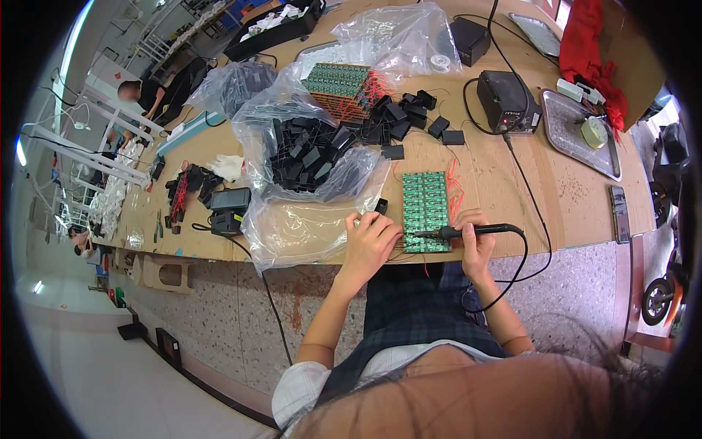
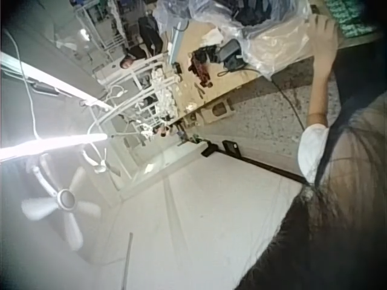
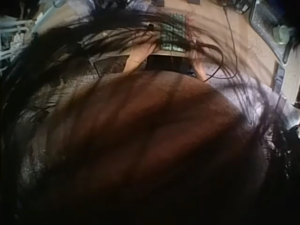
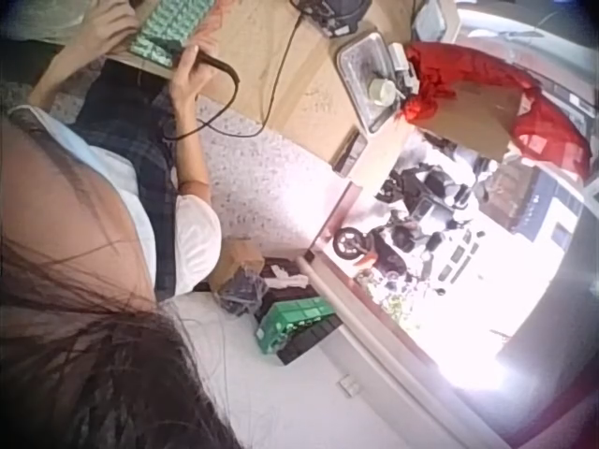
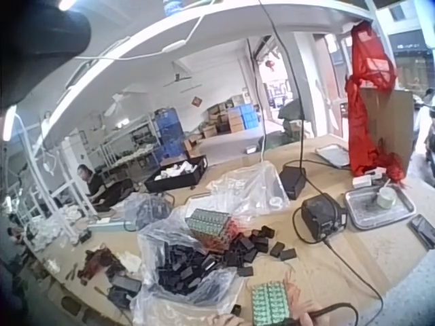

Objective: Soldering electronic components or wires onto printed circuit boards at a manual workstation.

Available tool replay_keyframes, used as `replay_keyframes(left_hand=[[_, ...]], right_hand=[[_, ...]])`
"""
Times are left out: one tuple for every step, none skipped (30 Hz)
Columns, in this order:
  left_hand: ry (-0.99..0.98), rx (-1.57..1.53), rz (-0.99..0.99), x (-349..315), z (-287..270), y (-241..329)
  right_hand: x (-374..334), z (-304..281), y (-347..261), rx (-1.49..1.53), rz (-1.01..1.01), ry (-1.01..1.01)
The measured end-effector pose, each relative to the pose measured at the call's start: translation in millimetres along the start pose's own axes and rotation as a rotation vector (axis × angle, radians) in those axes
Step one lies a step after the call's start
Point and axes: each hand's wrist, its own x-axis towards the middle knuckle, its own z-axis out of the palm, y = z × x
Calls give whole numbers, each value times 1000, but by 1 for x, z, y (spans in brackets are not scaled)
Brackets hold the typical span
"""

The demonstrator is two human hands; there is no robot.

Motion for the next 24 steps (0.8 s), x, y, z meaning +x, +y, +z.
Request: replay_keyframes(left_hand=[[0,0,-1,0,0,0],[-1,6,3,0,0,0],[-2,12,6,0,1,-1],[-2,12,6,0,1,-1],[-1,11,6,0,1,-1],[0,10,5,0,0,0],[0,10,5,0,0,0],[-1,7,4,0,0,0],[-2,5,3,0,-1,0],[-1,5,4,0,-1,0],[0,4,3,0,-1,1],[-2,3,0,0,-1,0],[-3,3,-2,0,0,0],[-5,6,-1,-1,1,-1],[-6,9,1,-1,1,-1],[-6,10,2,-1,0,0],[-8,5,-3,-1,0,0],[-10,0,-6,-1,-1,1],[-10,0,-6,-1,-1,1],[-9,0,-4,-1,0,1],[-8,1,-3,-1,0,0],[-8,1,-3,-1,-1,0],[-12,0,-7,-1,-1,1],[-17,-2,-9,-1,-1,1]], right_hand=[[0,0,0,-6,-5,-2],[0,0,-1,-12,-10,-4],[0,0,0,-12,-9,-4],[0,0,0,-10,-17,-7],[0,0,0,-9,-26,-9],[0,0,0,-8,-26,-10],[0,0,0,-4,-37,11],[-1,0,0,0,-48,32],[-1,0,2,0,-49,31],[-2,-1,5,39,-49,91],[-3,-3,6,78,-50,151],[-2,-4,6,78,-48,150],[-1,-7,5,130,-5,178],[0,-8,4,181,39,206],[3,-9,2,186,16,225],[5,-11,2,186,16,225],[7,-13,3,168,-9,249],[8,-15,3,149,-33,273],[7,-16,4,149,-34,273],[6,-17,5,192,-8,283],[5,-17,6,235,18,293],[5,-16,6,235,18,293],[5,-16,5,212,18,294],[6,-15,4,190,17,295]])
